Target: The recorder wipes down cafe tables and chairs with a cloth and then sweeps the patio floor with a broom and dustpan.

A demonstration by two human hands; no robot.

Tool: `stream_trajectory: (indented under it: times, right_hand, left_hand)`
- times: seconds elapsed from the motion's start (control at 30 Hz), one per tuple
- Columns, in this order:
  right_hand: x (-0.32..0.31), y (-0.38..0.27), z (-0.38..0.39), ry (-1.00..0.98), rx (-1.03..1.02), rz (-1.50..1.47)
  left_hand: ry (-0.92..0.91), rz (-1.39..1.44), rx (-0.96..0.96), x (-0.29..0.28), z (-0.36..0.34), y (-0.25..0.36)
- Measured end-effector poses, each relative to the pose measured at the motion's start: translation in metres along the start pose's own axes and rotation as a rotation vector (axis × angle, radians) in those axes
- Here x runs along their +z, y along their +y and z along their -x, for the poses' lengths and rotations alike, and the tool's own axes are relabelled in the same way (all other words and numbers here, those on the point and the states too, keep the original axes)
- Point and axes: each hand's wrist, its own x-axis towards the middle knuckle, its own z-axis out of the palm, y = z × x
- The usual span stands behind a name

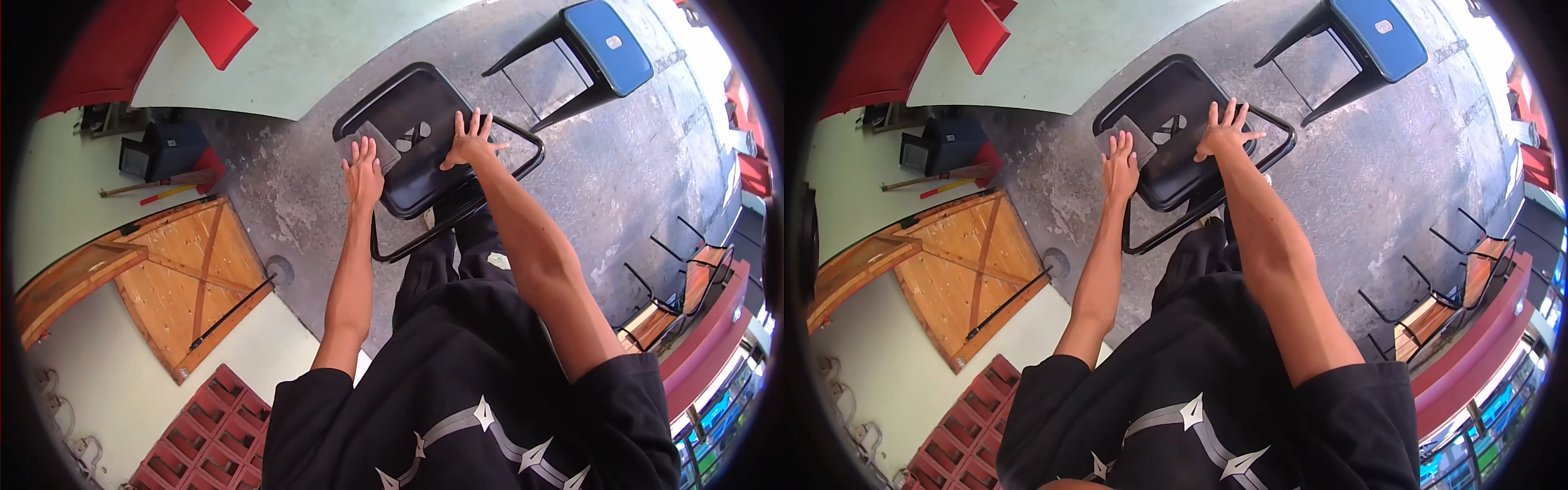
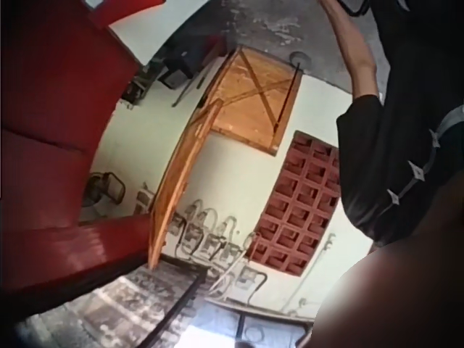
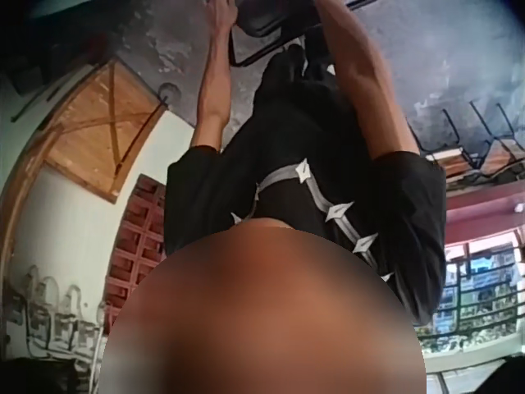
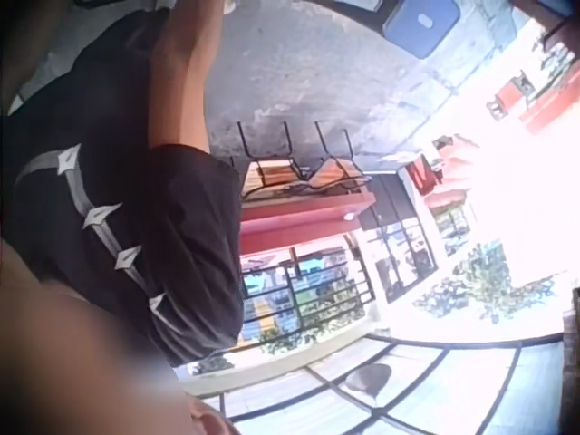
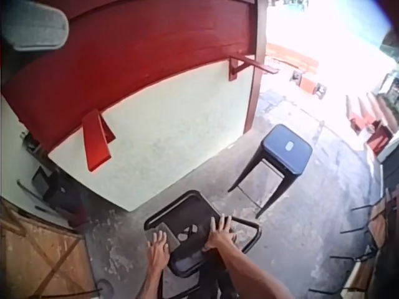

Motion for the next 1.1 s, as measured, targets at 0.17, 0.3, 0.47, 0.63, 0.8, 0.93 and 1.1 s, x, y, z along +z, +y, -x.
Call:
stream_trajectory:
  times: [0.17,0.3,0.47,0.63,0.8,0.93,1.1]
  right_hand:
    - [0.03,-0.046,-0.004,0.019,0.116,-0.089]
    - [0.037,-0.043,-0.013,0.043,0.084,-0.247]
    - [0.033,-0.038,-0.012,0.033,0.071,-0.252]
    - [0.028,-0.049,-0.011,-0.008,0.021,-0.225]
    - [0.029,-0.042,-0.013,0.011,0.034,-0.252]
    - [0.026,-0.04,-0.014,-0.009,0.054,-0.251]
    - [0.021,-0.044,-0.008,-0.042,0.043,-0.23]
  left_hand:
    - [0.027,-0.06,-0.034,-0.005,-0.049,-0.021]
    - [-0.01,-0.055,0.02,-0.005,-0.019,-0.002]
    - [-0.078,0.04,0.072,-0.006,0.017,0.01]
    - [0.115,0.011,0.095,-0.002,-0.052,0.006]
    - [0.097,0.009,0.13,0.009,-0.05,0.015]
    - [0.024,0.009,0.105,0.002,-0.016,0.009]
    - [0.038,0.0,0.151,-0.004,-0.053,0.01]
